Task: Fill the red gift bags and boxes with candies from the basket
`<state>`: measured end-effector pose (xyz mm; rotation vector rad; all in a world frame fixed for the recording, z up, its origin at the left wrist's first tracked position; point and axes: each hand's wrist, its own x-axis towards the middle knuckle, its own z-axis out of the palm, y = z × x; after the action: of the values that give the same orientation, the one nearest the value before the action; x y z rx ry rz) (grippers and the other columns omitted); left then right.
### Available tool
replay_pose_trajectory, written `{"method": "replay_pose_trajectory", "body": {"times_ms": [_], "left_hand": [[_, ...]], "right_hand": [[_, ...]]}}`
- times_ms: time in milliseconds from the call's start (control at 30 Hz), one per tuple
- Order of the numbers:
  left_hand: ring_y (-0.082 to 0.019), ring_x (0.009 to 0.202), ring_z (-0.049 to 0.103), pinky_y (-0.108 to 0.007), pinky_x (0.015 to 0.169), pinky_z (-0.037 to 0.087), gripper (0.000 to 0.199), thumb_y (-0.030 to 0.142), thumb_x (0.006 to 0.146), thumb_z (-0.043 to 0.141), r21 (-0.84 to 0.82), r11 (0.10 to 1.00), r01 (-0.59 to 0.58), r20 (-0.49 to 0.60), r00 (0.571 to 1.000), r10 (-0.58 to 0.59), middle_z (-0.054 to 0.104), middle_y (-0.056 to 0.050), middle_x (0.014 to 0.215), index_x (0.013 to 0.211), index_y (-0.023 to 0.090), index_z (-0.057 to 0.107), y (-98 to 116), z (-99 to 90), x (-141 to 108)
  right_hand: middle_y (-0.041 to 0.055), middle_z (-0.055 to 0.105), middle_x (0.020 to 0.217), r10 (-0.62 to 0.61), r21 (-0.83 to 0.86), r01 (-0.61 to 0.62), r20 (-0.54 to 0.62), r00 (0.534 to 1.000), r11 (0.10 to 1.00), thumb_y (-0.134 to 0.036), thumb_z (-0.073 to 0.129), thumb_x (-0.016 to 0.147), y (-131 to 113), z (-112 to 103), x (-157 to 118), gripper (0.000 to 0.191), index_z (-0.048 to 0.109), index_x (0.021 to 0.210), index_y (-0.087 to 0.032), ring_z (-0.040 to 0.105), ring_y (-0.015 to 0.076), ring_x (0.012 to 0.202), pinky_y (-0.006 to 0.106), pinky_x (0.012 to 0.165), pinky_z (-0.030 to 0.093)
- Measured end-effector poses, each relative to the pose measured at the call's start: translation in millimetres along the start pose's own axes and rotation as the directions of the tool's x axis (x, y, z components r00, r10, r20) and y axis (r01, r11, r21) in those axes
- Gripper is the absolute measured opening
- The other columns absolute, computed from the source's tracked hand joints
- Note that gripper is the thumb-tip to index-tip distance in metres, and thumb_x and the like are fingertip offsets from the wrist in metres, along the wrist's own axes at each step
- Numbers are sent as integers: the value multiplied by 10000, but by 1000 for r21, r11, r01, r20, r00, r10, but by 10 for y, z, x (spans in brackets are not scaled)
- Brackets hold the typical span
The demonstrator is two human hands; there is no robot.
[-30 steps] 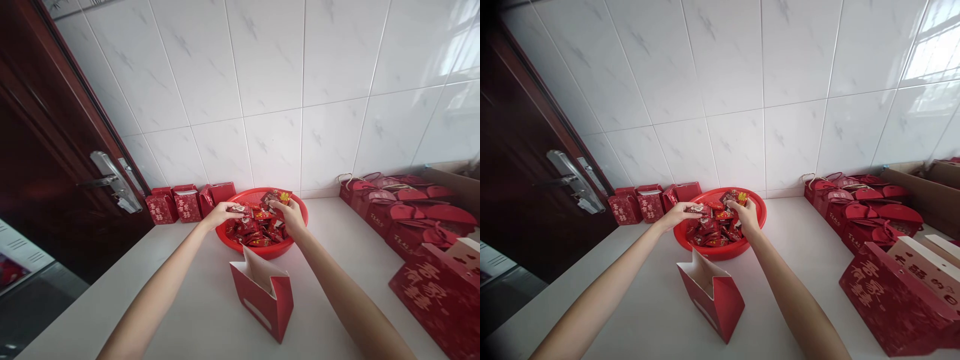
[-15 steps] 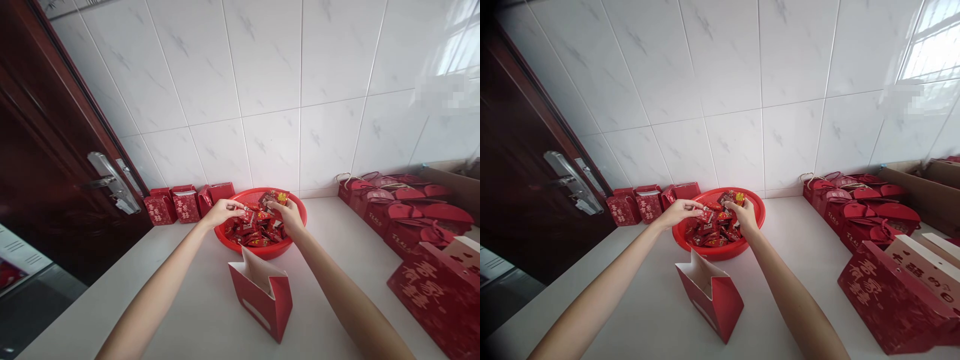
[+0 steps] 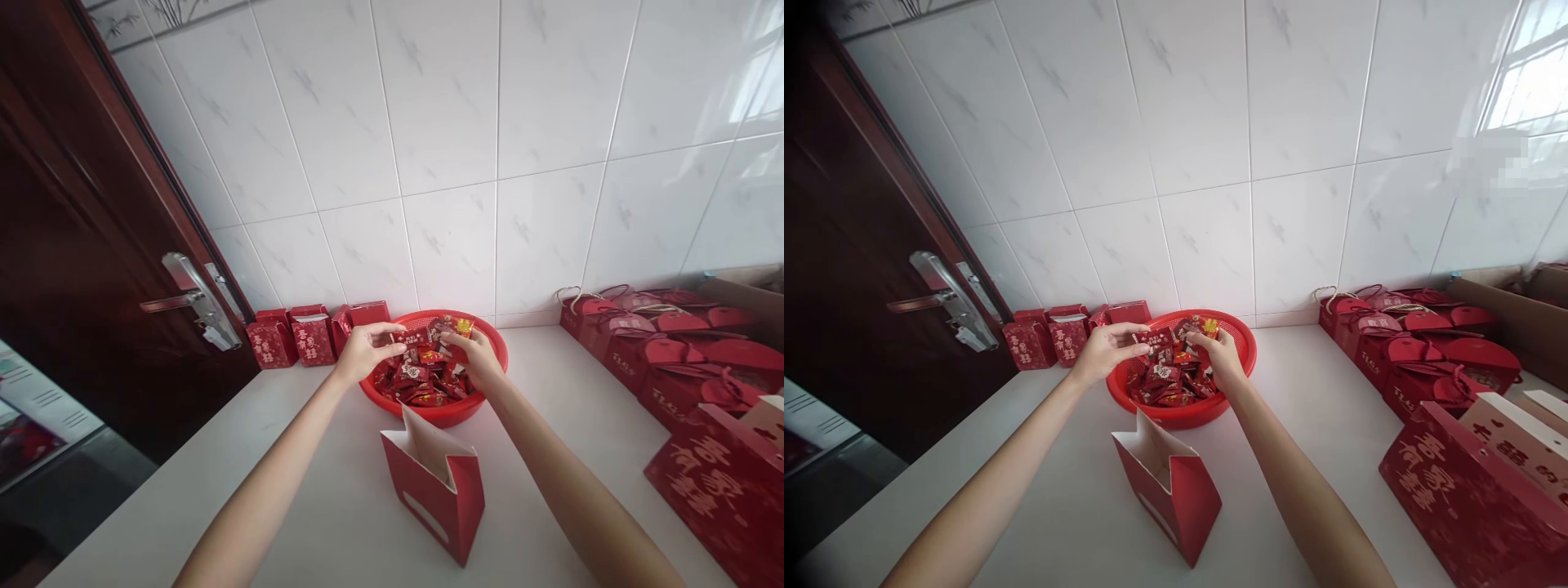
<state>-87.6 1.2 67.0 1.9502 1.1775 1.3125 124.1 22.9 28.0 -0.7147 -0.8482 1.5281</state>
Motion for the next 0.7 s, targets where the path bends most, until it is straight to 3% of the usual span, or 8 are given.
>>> {"method": "replay_pose_trajectory", "body": {"times_ms": [67,133,233,300,433,633,700], "left_hand": [[-211,971,693,-367,916,553,142,220,728,776,80,968,-240,-72,967,245,747,-66,997,868,201,773,103,35,-60],[-186,1024,673,-331,918,548,124,125,783,706,196,881,-431,-128,879,459,718,-53,1064,824,224,769,220,75,-125],[-170,1032,660,-311,885,557,215,60,827,645,311,766,-562,-178,757,628,689,-39,1101,824,242,760,368,138,-202],[-172,1024,660,-314,865,563,219,58,841,637,337,731,-594,-183,720,669,683,-37,1092,833,244,753,430,178,-231],[-179,999,662,-327,831,568,184,92,864,635,377,713,-591,-207,697,687,674,-43,1075,827,239,740,487,237,-260],[-154,904,616,-293,733,547,224,61,808,695,462,658,-594,-313,585,748,596,-22,992,905,259,737,524,320,-339],[-151,892,604,-289,727,541,258,39,799,690,465,653,-598,-312,580,753,574,-19,989,918,263,736,537,357,-372]], "right_hand": [[37,735,841,57,53,-61,73,996,997,-246,833,600,-78,38,-46,232,710,783,-176,683,159,744,229,622,564],[33,726,831,68,84,-82,162,985,993,-276,849,603,-186,90,-129,263,716,806,-176,670,151,727,225,606,556],[46,734,873,-22,77,4,242,970,997,-309,870,605,-362,168,-305,317,718,846,-169,678,167,768,254,660,572],[57,741,929,-65,57,52,264,962,997,-323,866,621,-462,203,-420,325,717,865,-167,688,180,813,266,702,577],[56,742,926,-85,17,84,293,952,996,-344,856,642,-601,228,-569,326,719,880,-168,697,182,800,267,716,584],[54,750,931,-114,-44,134,317,942,990,-333,873,640,-675,237,-646,385,712,953,-176,712,182,798,276,742,600],[54,752,933,-117,-67,150,349,930,986,-337,873,642,-672,236,-659,400,708,970,-179,714,187,800,286,746,602]]}}
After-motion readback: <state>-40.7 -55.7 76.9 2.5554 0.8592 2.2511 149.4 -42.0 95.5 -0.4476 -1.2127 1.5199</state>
